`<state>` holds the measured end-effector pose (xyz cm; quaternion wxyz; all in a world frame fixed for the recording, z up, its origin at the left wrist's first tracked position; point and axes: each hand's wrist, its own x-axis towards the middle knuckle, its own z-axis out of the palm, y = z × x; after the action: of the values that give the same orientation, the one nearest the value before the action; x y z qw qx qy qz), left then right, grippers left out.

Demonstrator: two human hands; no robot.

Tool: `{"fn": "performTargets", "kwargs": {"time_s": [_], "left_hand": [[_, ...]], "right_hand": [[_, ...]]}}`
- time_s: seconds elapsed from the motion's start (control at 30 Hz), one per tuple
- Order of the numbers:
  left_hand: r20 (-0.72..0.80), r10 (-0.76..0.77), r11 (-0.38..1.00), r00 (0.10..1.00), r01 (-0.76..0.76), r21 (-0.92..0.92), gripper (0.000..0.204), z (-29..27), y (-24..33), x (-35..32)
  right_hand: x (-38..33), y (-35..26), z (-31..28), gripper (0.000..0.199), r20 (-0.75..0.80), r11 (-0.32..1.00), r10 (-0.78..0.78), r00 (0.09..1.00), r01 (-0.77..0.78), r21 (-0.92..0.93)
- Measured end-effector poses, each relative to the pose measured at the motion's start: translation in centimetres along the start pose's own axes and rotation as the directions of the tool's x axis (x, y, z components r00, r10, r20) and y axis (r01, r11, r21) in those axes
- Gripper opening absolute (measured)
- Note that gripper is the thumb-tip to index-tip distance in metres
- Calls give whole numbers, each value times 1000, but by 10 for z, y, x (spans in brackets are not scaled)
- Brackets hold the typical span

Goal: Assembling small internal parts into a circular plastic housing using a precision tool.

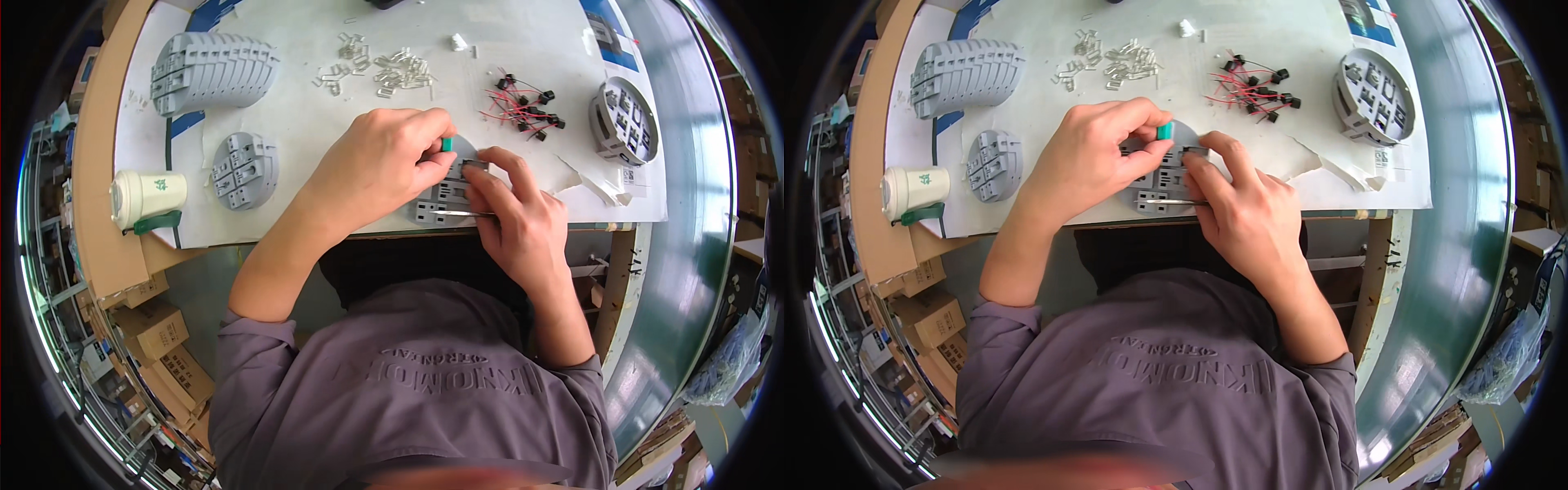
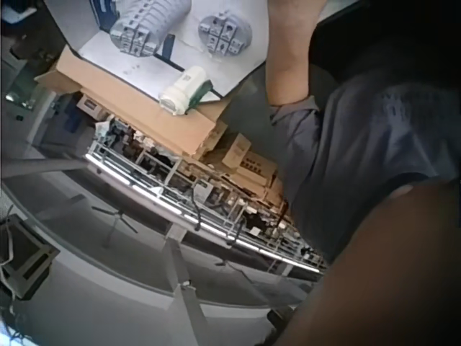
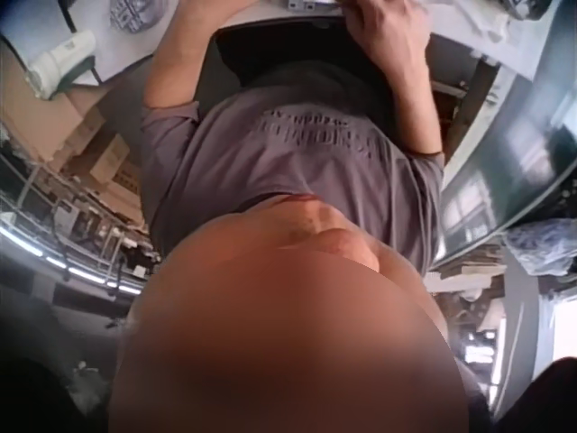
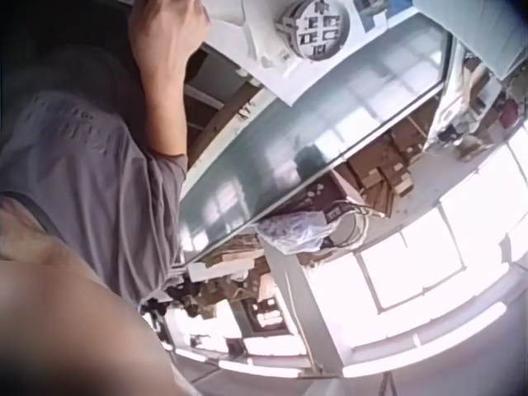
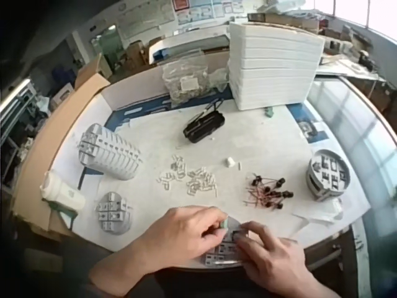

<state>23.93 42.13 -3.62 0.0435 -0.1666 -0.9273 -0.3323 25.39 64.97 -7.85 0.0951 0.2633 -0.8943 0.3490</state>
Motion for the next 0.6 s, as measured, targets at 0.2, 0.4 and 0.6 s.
{"fn": "performTargets", "kwargs": {"time_s": [0.2, 0.4, 0.6], "left_hand": [[-63, 17, 999, 998, -14, 50, 23, 10, 3, -10], [-224, 5, 1000, 975, 0, 22, 27, 28, 1, -23], [-471, 295, 950, 831, -199, 242, 34, 9, 20, -15]], "right_hand": [[21, 29, -18, 24, -198, 957, 274, 941, -287, -40], [31, 33, -27, 24, -101, 926, 375, 922, -368, 79], [24, 7, -52, 20, 273, 754, 428, 861, -507, 417]]}}
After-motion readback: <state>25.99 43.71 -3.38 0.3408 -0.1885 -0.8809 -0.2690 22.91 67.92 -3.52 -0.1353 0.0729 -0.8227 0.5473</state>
